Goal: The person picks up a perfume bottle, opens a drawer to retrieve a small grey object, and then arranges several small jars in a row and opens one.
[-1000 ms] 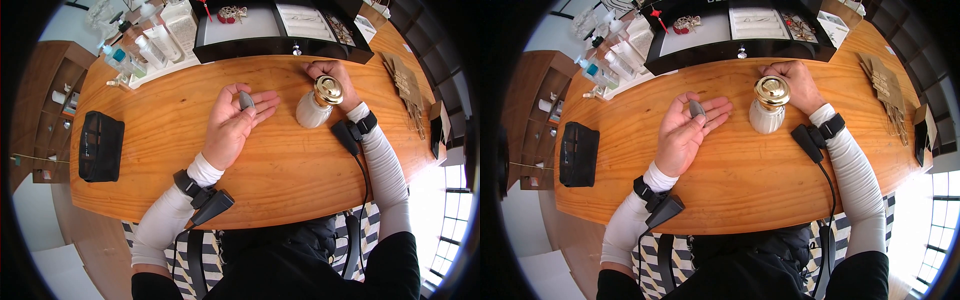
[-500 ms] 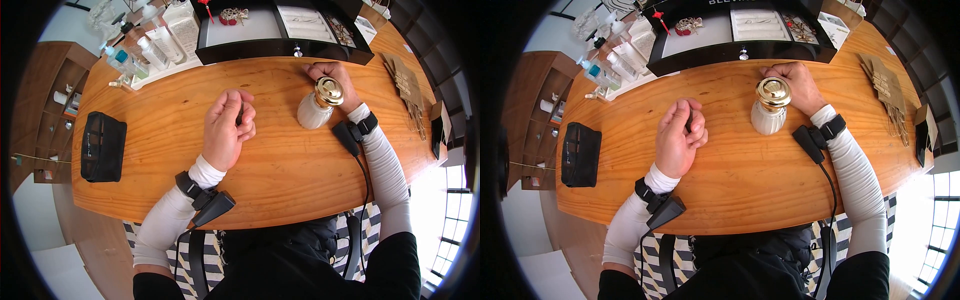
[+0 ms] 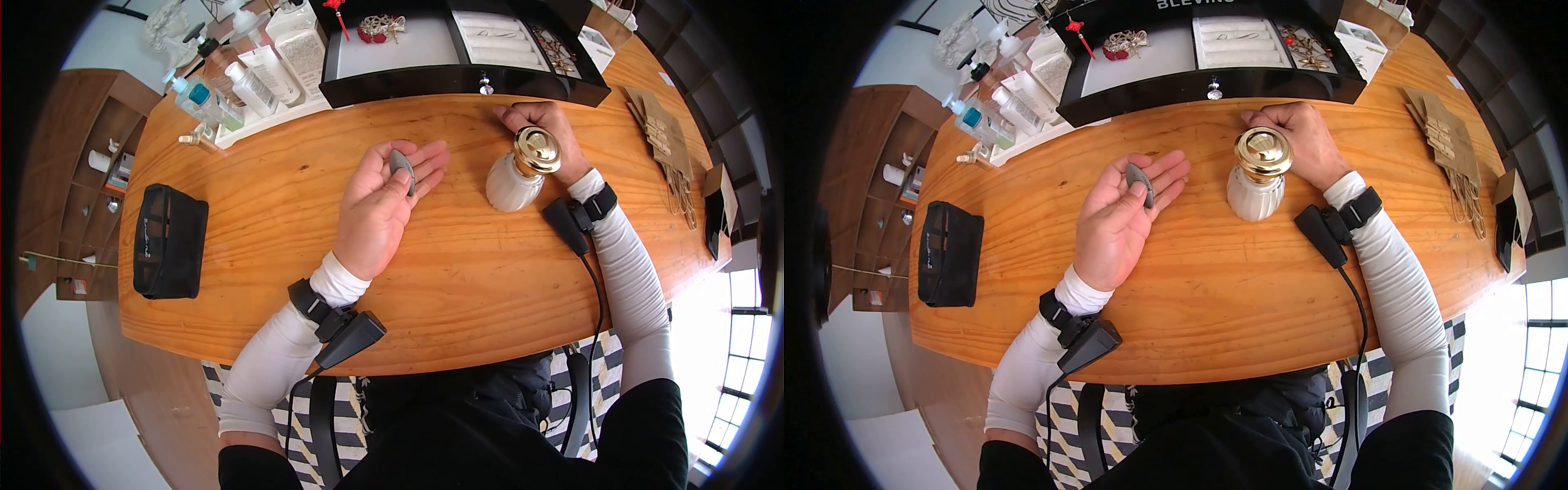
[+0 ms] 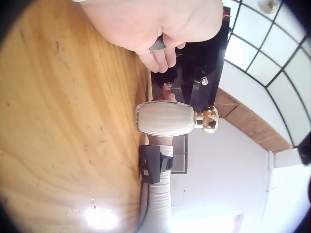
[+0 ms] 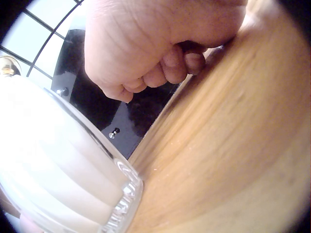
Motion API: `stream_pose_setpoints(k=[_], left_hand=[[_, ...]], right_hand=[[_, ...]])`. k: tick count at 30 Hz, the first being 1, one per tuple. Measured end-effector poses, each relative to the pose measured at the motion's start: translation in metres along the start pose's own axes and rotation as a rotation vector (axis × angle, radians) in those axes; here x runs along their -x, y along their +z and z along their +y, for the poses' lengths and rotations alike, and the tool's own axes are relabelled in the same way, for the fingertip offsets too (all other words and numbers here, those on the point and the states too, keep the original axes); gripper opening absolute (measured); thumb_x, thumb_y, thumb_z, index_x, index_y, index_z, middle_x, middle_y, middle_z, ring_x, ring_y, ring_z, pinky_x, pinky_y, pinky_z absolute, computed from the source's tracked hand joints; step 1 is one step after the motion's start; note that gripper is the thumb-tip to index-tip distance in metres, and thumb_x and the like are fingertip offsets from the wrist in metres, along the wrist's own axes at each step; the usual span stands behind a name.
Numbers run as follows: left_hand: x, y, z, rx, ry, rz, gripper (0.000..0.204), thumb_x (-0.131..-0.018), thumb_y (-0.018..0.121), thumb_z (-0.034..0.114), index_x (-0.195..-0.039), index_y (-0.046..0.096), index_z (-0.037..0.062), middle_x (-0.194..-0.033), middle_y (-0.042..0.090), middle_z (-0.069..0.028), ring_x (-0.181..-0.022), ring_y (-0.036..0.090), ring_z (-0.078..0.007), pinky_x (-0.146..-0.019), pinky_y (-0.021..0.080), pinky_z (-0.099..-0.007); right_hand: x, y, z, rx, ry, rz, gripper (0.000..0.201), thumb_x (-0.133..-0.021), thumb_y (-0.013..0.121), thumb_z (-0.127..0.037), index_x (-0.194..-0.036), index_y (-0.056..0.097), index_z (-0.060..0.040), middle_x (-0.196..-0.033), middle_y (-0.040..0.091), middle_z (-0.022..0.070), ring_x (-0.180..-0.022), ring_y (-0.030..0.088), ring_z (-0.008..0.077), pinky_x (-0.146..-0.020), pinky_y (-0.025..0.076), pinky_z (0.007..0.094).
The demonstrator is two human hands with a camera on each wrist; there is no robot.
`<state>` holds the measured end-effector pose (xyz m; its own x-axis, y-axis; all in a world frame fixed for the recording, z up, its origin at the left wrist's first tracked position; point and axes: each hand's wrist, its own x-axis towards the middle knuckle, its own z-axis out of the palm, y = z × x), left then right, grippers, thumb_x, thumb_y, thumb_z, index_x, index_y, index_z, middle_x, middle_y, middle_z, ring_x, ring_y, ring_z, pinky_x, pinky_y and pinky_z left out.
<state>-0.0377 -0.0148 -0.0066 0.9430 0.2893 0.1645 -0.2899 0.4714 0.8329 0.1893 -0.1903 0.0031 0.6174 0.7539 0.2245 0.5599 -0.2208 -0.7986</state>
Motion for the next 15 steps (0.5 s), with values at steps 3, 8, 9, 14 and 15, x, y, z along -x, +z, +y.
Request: stream_pose_setpoints(k=[3, 8, 9, 14, 15], left_hand=[[0.0002, 0.0012, 0.0022, 0.002, 0.014, -0.007, 0.028, -0.107, 0.043, 0.009, -0.133, 0.047, -0.0014, -0.147, 0.048, -0.0293, -0.141, 0.046, -0.0419, -0.121, 0.033, -0.0524], [-0.0003, -0.0034, 0.0042, -0.035, -0.028, 0.021, 0.028, -0.109, 0.049, 0.016, -0.124, 0.058, -0.0050, -0.145, 0.053, -0.0236, -0.140, 0.047, -0.0371, -0.121, 0.033, -0.0483], [-0.0001, -0.0048, 0.0026, -0.036, -0.028, 0.021, 0.028, -0.109, 0.049, 0.016, -0.124, 0.058, -0.0050, -0.145, 0.053, -0.0236, -0.140, 0.047, -0.0371, -0.121, 0.033, -0.0483], [0.0026, -0.0037, 0.0087, -0.552, 0.178, 0.134, 0.028, -0.108, 0.054, 0.021, -0.116, 0.066, -0.0036, -0.112, 0.064, -0.0071, -0.090, 0.056, -0.0147, -0.087, 0.047, -0.0309], [0.0035, -0.0020, 0.0103, -0.552, 0.177, 0.134, 0.028, -0.108, 0.054, 0.021, -0.116, 0.066, -0.0036, -0.112, 0.064, -0.0071, -0.090, 0.056, -0.0147, -0.087, 0.047, -0.0309]], right_hand=[[0.0009, 0.0012, -0.0059, -0.002, 0.072, 0.014, 0.030, -0.097, 0.068, -0.020, -0.095, 0.070, 0.0103, -0.100, 0.078, 0.0175, -0.083, 0.071, 0.0116, -0.073, 0.056, 0.0310], [0.0000, 0.0011, -0.0041, 0.005, 0.084, 0.015, 0.031, -0.097, 0.068, -0.020, -0.095, 0.070, 0.0106, -0.099, 0.078, 0.0176, -0.083, 0.071, 0.0119, -0.073, 0.056, 0.0311], [0.0000, 0.0012, -0.0028, -0.003, 0.071, 0.015, 0.031, -0.097, 0.068, -0.020, -0.095, 0.070, 0.0106, -0.099, 0.078, 0.0176, -0.083, 0.072, 0.0124, -0.074, 0.056, 0.0312], [0.0005, 0.0008, -0.0014, -0.014, 0.025, 0.017, 0.031, -0.097, 0.069, -0.021, -0.095, 0.070, 0.0101, -0.098, 0.078, 0.0172, -0.081, 0.072, 0.0137, -0.073, 0.056, 0.0315], [0.0005, 0.0002, -0.0022, -0.002, 0.015, 0.014, 0.032, -0.097, 0.069, -0.022, -0.095, 0.071, 0.0099, -0.098, 0.078, 0.0170, -0.080, 0.072, 0.0136, -0.073, 0.056, 0.0315]])
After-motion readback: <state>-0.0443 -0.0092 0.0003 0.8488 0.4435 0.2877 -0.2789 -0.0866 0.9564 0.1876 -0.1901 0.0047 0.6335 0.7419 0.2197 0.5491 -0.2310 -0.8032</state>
